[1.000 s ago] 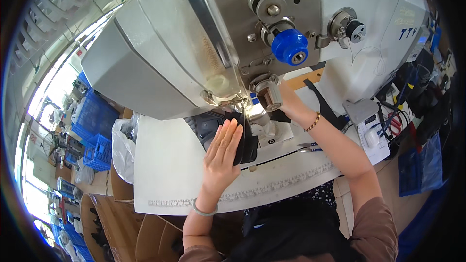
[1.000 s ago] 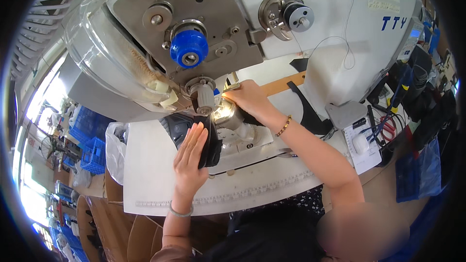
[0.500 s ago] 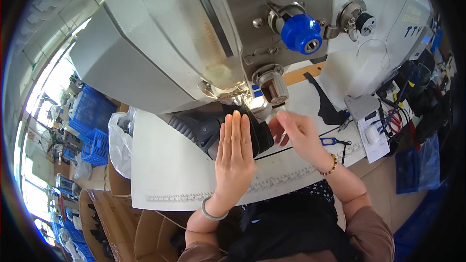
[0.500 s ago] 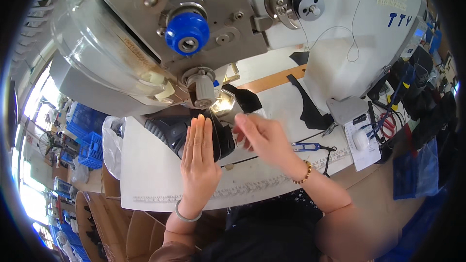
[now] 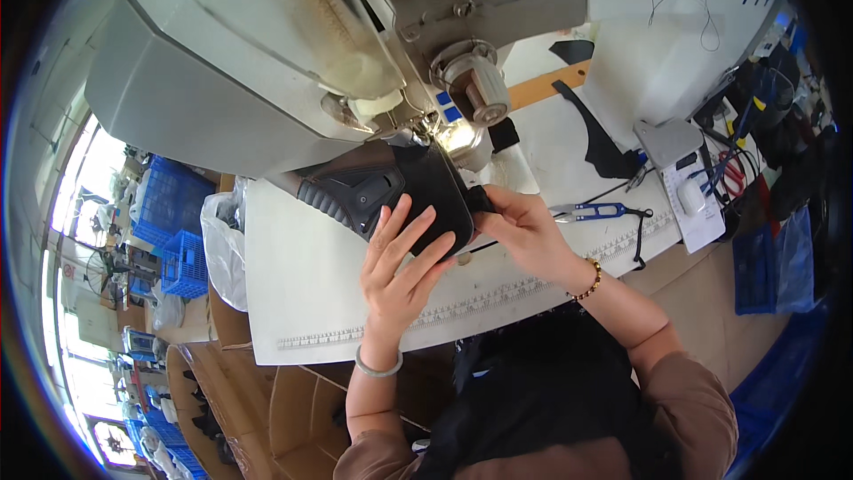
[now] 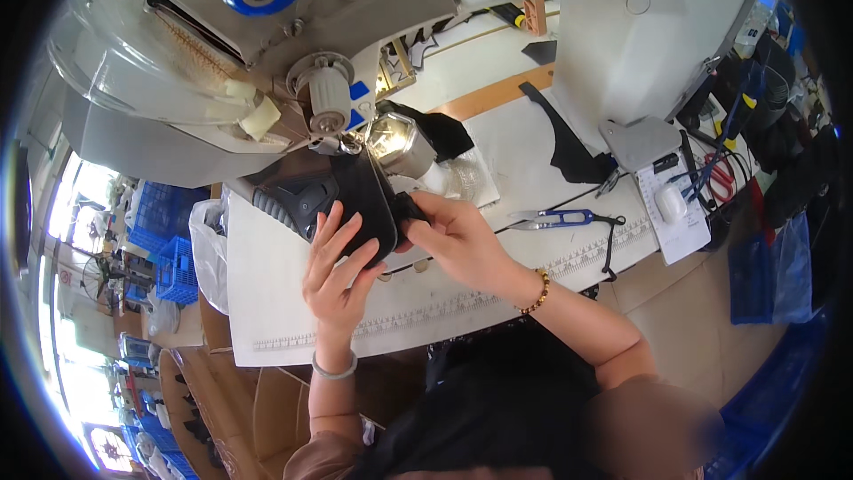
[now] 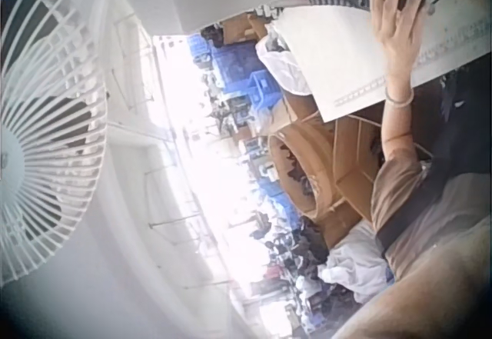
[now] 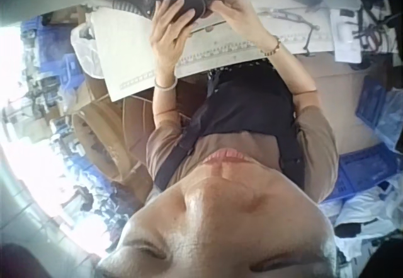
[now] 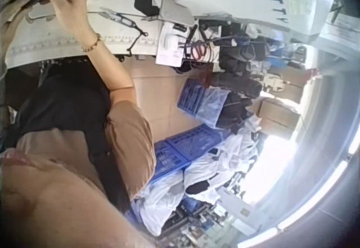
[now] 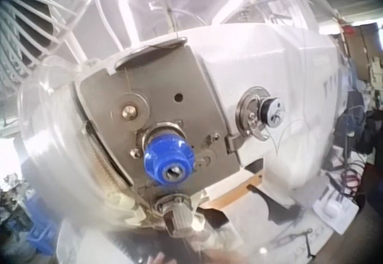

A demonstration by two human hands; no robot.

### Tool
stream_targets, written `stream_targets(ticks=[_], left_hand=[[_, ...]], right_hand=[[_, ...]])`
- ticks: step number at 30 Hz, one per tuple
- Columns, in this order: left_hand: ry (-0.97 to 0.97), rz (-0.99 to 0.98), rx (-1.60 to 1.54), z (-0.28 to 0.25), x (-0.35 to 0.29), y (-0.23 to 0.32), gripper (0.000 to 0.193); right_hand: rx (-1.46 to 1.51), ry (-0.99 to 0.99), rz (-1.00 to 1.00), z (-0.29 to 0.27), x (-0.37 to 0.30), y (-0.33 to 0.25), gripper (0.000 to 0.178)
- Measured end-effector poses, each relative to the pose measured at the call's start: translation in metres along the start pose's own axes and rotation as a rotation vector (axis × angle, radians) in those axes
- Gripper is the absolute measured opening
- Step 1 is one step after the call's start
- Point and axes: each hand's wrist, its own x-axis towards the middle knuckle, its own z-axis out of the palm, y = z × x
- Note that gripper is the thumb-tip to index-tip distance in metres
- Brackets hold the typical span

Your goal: The person stitches pieces of a shoe upper using a sewing machine, trims thread with snips, winds thread onto a bobbin, and inserts the bobbin into the machine.

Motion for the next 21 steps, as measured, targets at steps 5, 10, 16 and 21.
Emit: stream_targets(ticks=[5,10,16,21], left_hand=[[0.033,-0.064,0.093,0.013,-0.002,0.009,0.029],[0.038,0.076,0.207,0.012,-0.005,-0.004,0.035],[0.060,0.130,0.380,0.021,-0.008,-0.004,0.030],[0.226,0.145,0.378,0.033,-0.006,-0.001,0.018]], right_hand=[[0.021,-0.026,0.015,-0.005,-0.002,-0.002,0.019],[0.156,-0.012,0.141,-0.006,0.000,-0.016,0.022],[-0.135,-0.017,0.115,-0.006,0.003,-0.019,0.028],[-0.122,0.010,0.094,-0.006,0.007,-0.015,0.028]])
